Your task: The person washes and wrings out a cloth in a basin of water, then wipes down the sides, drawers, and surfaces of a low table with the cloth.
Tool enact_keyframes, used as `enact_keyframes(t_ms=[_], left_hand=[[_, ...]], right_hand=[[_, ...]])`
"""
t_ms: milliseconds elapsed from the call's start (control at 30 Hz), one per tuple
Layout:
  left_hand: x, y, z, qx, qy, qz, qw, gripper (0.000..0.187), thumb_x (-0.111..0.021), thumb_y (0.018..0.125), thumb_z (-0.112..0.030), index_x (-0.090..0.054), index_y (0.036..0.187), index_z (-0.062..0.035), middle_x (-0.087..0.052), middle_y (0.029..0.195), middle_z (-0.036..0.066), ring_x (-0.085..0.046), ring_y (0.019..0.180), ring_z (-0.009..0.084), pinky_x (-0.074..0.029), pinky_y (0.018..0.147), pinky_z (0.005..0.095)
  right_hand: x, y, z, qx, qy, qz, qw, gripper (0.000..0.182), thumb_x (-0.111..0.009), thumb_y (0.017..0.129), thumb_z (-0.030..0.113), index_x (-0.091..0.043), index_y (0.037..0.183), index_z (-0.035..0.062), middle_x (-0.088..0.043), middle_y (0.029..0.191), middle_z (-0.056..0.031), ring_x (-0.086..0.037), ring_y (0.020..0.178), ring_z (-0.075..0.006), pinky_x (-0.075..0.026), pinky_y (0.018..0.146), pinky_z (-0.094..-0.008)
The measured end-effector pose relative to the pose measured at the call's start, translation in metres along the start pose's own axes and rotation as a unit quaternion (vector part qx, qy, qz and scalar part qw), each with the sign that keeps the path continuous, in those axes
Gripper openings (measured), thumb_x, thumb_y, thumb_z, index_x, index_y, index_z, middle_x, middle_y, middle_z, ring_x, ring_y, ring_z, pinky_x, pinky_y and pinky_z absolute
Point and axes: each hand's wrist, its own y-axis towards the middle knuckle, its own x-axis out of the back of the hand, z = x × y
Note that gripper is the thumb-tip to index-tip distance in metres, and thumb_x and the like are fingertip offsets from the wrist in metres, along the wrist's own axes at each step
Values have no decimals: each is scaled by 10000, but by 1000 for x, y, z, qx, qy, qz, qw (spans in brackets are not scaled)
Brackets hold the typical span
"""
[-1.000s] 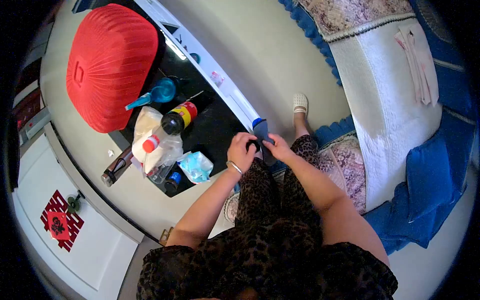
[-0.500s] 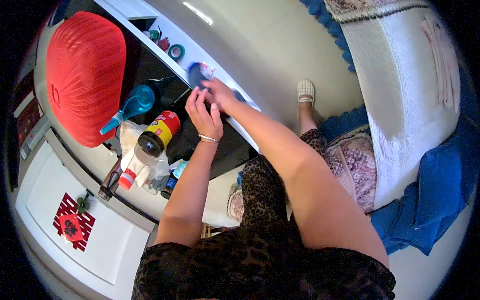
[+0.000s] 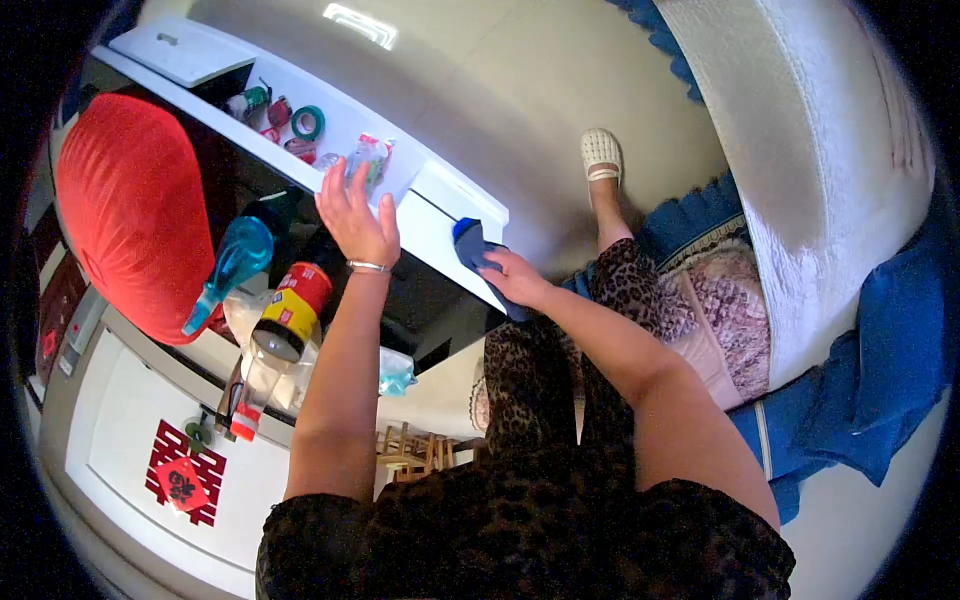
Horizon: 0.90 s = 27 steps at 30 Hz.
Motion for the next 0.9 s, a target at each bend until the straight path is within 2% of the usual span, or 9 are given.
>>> enact_keyframes(t_ms=[67,133,400,500,567,600,633,767,900], left_hand=[[-1,-2,-2,3,15,13,1000,486,-478,864,-341,-513,1262,-65,-398,1393,160,-327,1315,351,-182,1085,526],[-2,-1,-2,3,10,11,1000,487,-470,861,-360,-527,1255,-80,-413,1388,151,-333,1318,344,-176,1083,534],[-4,2,0,-9,9,-1,1000,485,-445,872,-365,-558,1190,-16,-450,1331,195,-384,1250,386,-237,1058,521],[-4,1,1,-6,12,5,1000,501,-436,880,-372,-545,1197,0,-447,1341,208,-388,1250,381,-237,1057,517],[-5,1,3,-2,12,6,1000,517,-424,886,-387,-538,1200,8,-442,1351,214,-384,1255,378,-238,1054,514],[-5,-2,3,-4,11,6,1000,522,-421,886,-393,-538,1199,8,-443,1350,214,-384,1254,380,-238,1053,515],[-4,-3,4,-7,7,3,1000,528,-417,887,-400,-538,1199,8,-444,1349,214,-384,1252,382,-239,1052,515],[-5,3,1,2,7,6,1000,552,-406,887,-425,-535,1202,10,-451,1340,219,-385,1246,388,-241,1048,516],[-5,3,2,3,1,5,1000,565,-404,886,-439,-533,1204,10,-448,1339,220,-387,1244,386,-237,1049,516]], right_hand=[[-3,33,-12,33,-38,9,999,391,-602,883,278,-573,1147,-8,-556,1113,-212,-543,1030,-366,-438,901,-371],[-6,63,-9,15,-75,-1,997,406,-595,881,321,-582,1153,21,-556,1066,-203,-541,1022,-377,-447,871,-393],[-11,196,18,20,-182,-51,982,374,-553,896,363,-595,1193,140,-563,1063,-174,-572,1011,-371,-464,861,-438],[-25,239,29,-90,-162,-107,977,379,-556,893,349,-576,1232,179,-582,1129,-163,-565,1064,-367,-459,882,-457],[-15,260,25,-137,-112,-63,982,395,-552,893,340,-566,1249,168,-584,1181,-158,-559,1094,-364,-451,905,-459],[-15,258,20,-165,-86,-37,982,403,-551,893,336,-562,1257,163,-585,1208,-155,-556,1110,-363,-447,916,-460],[-14,251,11,-181,-104,-59,976,430,-508,899,326,-546,1283,136,-559,1267,-169,-541,1145,-366,-429,962,-444],[15,203,-58,-187,-162,42,968,472,-457,884,329,-538,1295,113,-547,1276,-189,-546,1144,-358,-405,1006,-416],[9,219,-54,-166,-180,10,970,452,-487,874,323,-573,1248,86,-579,1220,-199,-554,1127,-361,-428,982,-419]])
